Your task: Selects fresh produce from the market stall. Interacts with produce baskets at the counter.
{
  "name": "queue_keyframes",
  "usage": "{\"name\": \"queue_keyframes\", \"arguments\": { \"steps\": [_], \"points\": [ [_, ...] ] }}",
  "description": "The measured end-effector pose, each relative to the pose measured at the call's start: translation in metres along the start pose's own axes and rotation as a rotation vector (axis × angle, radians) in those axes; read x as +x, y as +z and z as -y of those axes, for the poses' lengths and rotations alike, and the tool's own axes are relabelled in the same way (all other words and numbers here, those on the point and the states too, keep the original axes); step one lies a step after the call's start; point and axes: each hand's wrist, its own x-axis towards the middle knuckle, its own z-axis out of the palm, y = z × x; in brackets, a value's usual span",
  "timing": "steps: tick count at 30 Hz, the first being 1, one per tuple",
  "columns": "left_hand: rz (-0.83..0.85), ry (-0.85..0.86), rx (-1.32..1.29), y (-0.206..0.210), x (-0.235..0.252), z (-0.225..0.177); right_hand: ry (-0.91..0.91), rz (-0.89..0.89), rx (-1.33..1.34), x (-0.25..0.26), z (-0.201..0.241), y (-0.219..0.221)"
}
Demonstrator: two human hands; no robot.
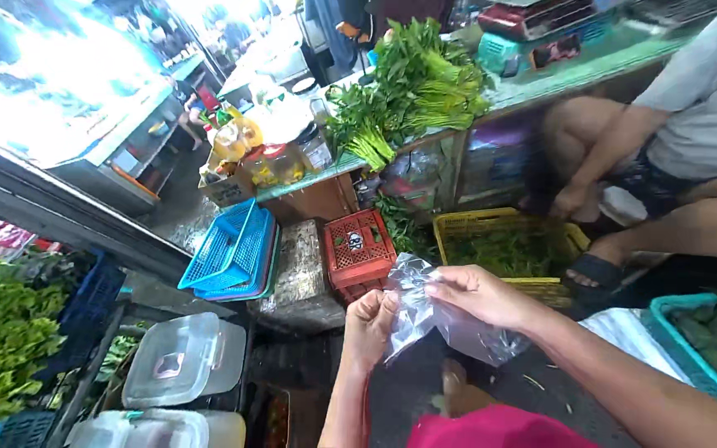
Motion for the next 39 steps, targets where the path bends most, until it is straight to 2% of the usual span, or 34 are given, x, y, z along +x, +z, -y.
{"name": "queue_keyframes", "arguments": {
  "steps": [2,5,7,9,12,13,16,18,22,28,31,33,36,38,39],
  "points": [
    [-0.010,0.027,0.018,-0.014,0.013,0.009,-0.007,0.040,-0.001,0.024,-0.002,0.001],
    [0.076,0.068,0.017,-0.040,0.039,0.019,0.000,0.064,0.038,0.064,-0.011,-0.005],
    [0.034,0.062,0.009,-0.049,0.062,0.023,-0.008,0.031,-0.023,0.094,-0.020,-0.010],
    [-0.029,0.061,0.042,-0.055,0.089,0.027,-0.009,-0.095,-0.247,0.122,-0.017,-0.014],
    [-0.127,0.023,0.087,-0.057,0.136,0.037,-0.167,-0.357,-0.388,0.160,-0.015,-0.019],
    [-0.147,-0.006,0.056,-0.055,0.152,0.041,-0.171,-0.342,-0.349,0.169,-0.016,-0.022],
    [-0.127,-0.101,-0.183,-0.045,0.187,0.053,-0.028,-0.070,-0.047,0.198,-0.038,-0.020],
    [-0.120,-0.178,-0.380,-0.043,0.207,0.061,0.041,-0.004,0.114,0.216,-0.047,-0.017],
    [-0.067,-0.293,-0.542,-0.058,0.238,0.075,-0.141,-0.160,0.229,0.247,-0.074,-0.020],
    [-0.122,-0.225,-0.736,-0.109,0.285,0.076,0.134,-0.390,0.171,0.288,-0.095,-0.060],
    [-0.072,-0.250,-0.859,-0.118,0.307,0.076,0.262,-0.403,0.018,0.305,-0.089,-0.061],
    [-0.039,-0.278,-0.910,-0.121,0.318,0.073,0.275,-0.438,-0.025,0.321,-0.088,-0.055],
    [0.100,-0.306,-0.906,-0.137,0.336,0.081,0.258,-0.592,0.268,0.352,-0.082,-0.054],
    [0.270,-0.272,-0.857,-0.152,0.354,0.100,0.267,-0.578,0.418,0.369,-0.062,-0.070],
    [0.283,-0.283,-0.819,-0.159,0.363,0.106,0.269,-0.537,0.405,0.376,-0.049,-0.082]
  ]
}}
